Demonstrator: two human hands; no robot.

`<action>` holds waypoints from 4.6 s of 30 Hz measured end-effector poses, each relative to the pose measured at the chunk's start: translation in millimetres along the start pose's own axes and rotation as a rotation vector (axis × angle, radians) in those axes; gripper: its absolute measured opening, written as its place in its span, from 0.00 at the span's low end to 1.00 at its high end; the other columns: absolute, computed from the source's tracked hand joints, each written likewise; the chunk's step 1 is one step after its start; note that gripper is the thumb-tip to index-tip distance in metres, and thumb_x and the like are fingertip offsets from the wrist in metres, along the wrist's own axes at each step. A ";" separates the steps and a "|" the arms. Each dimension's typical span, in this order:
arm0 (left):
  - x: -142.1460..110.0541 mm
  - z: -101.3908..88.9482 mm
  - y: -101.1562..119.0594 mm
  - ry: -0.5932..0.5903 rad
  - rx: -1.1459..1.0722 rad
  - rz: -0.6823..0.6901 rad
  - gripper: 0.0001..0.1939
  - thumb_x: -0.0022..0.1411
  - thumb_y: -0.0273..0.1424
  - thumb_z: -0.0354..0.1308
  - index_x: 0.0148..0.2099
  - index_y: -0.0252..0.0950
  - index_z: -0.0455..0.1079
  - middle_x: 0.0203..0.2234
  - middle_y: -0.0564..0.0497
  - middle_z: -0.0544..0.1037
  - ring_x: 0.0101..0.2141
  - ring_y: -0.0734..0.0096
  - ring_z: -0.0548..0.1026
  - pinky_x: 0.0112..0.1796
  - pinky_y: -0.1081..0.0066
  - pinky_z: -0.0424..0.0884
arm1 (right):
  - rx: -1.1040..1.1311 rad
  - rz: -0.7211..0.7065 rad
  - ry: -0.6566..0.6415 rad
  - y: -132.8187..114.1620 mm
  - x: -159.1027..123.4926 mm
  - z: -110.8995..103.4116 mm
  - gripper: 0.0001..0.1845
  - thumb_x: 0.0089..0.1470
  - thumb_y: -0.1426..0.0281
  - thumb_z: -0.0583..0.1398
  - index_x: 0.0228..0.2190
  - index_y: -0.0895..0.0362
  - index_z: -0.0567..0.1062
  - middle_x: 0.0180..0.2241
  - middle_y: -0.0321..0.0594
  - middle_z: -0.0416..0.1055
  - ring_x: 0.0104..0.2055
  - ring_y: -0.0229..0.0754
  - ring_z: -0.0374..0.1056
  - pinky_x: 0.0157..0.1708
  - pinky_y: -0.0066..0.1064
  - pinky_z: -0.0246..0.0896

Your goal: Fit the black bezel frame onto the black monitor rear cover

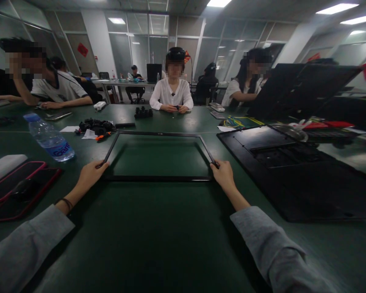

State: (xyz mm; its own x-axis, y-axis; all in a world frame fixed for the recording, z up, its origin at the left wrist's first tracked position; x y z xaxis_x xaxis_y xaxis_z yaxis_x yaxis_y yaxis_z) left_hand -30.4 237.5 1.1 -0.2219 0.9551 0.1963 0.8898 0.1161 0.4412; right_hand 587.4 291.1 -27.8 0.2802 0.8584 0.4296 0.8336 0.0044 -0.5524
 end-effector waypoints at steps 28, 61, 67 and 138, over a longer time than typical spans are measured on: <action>-8.7 -0.2 14.4 -0.010 0.214 0.079 0.27 0.71 0.44 0.46 0.57 0.34 0.77 0.48 0.41 0.79 0.46 0.54 0.77 0.43 0.63 0.71 | -0.240 -0.076 -0.129 1.6 -3.2 9.2 0.22 0.57 0.64 0.56 0.48 0.59 0.81 0.41 0.53 0.74 0.47 0.57 0.68 0.49 0.50 0.65; -8.9 -2.8 13.0 0.004 0.176 0.043 0.26 0.68 0.46 0.48 0.54 0.38 0.78 0.45 0.41 0.79 0.42 0.55 0.77 0.39 0.64 0.70 | -0.146 -0.066 -0.042 1.9 -6.5 3.1 0.22 0.56 0.63 0.56 0.48 0.58 0.81 0.45 0.53 0.71 0.51 0.58 0.65 0.53 0.53 0.62; -7.9 -1.2 11.6 0.006 0.190 0.053 0.27 0.68 0.47 0.47 0.53 0.37 0.79 0.45 0.41 0.80 0.42 0.54 0.77 0.40 0.63 0.71 | -0.164 -0.066 -0.039 2.0 -7.0 2.6 0.23 0.55 0.64 0.57 0.49 0.57 0.81 0.47 0.54 0.70 0.52 0.58 0.65 0.52 0.53 0.63; -0.8 3.4 11.4 0.155 -0.037 0.252 0.29 0.68 0.46 0.47 0.59 0.34 0.74 0.58 0.37 0.74 0.59 0.47 0.70 0.60 0.47 0.64 | 0.513 0.188 0.021 -6.8 -15.1 -16.2 0.28 0.47 0.53 0.63 0.46 0.57 0.75 0.22 0.32 0.68 0.25 0.40 0.64 0.28 0.33 0.58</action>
State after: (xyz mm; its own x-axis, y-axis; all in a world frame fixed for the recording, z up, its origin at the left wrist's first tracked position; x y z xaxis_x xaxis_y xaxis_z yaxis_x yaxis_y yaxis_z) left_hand -18.7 239.0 2.9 -0.0568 0.8993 0.4337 0.9102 -0.1319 0.3926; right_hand 585.3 269.9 -19.0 0.4157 0.8582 0.3010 0.4305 0.1059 -0.8964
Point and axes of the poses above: each hand's wrist, its own x-axis towards the middle knuckle, its own z-axis out of the palm, y = z × x, the point moved 10 cm from there along x, towards the middle knuckle
